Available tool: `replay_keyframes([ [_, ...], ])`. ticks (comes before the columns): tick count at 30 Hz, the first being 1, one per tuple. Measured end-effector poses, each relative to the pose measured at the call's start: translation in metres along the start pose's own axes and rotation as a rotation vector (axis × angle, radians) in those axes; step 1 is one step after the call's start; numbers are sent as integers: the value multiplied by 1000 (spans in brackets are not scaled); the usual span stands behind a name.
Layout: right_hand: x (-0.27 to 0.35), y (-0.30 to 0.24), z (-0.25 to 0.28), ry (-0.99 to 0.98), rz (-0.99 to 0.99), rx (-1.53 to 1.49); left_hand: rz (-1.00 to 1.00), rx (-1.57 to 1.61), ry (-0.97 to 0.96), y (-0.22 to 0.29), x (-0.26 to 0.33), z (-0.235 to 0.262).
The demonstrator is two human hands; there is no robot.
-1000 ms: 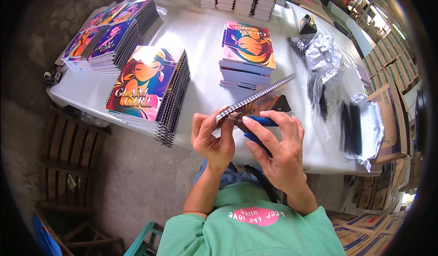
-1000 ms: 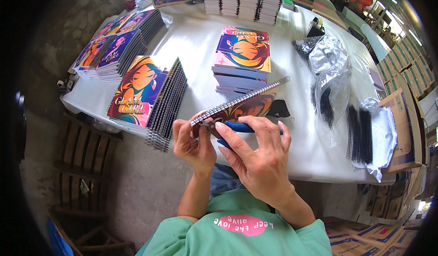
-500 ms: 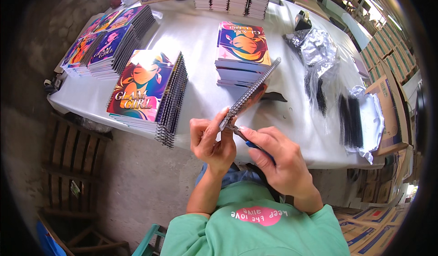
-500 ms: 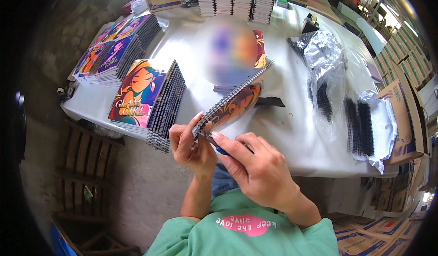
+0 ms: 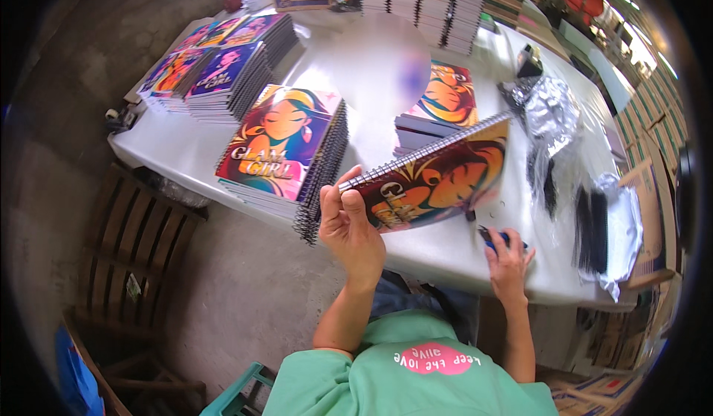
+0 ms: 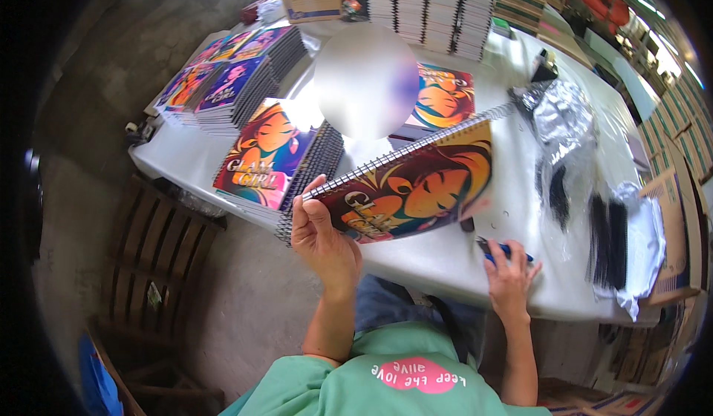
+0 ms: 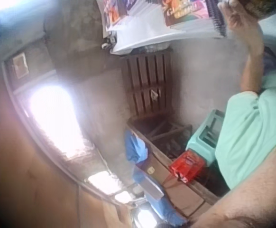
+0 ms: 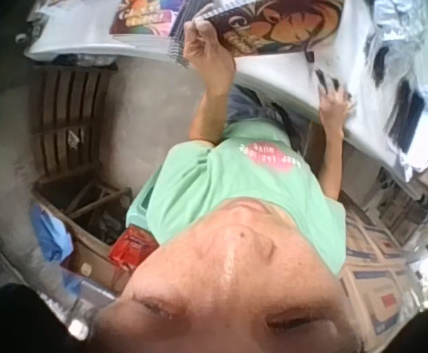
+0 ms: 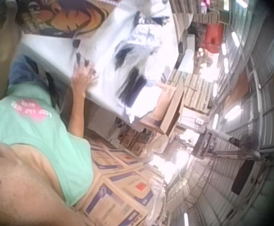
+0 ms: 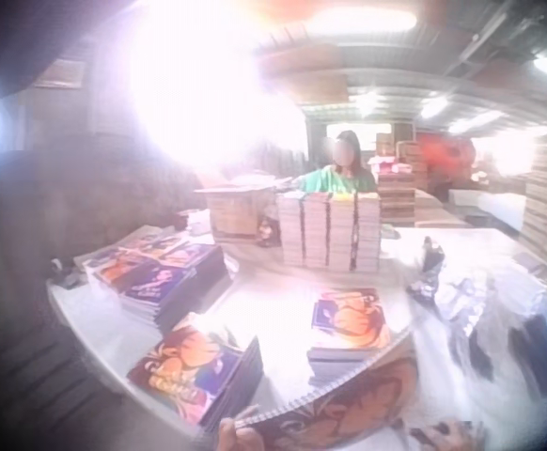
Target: The person binds notebooks by manually inserting a spiral wire through the holes in the paper and cover, using pliers to trim and secure the ends, and stacking the completed notebooks.
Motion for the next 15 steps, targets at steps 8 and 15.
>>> replay_keyframes([
  [8,-86,-73,60,-61,141,-1881,-23,316,4,48,-29,-8],
  [15,-173,-242,113,-368,401,-1960,-311,-501,29,116,-115,60],
])
Point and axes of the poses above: each hand's wrist, its own x-axis away from the middle knuckle, its own z-axis out of the back of the hand, y = z × x, the point moved 8 cm from there along -x, towards the middle knuckle, and after that the axes turned 7 degrees about -z, right-handed, at the moved point
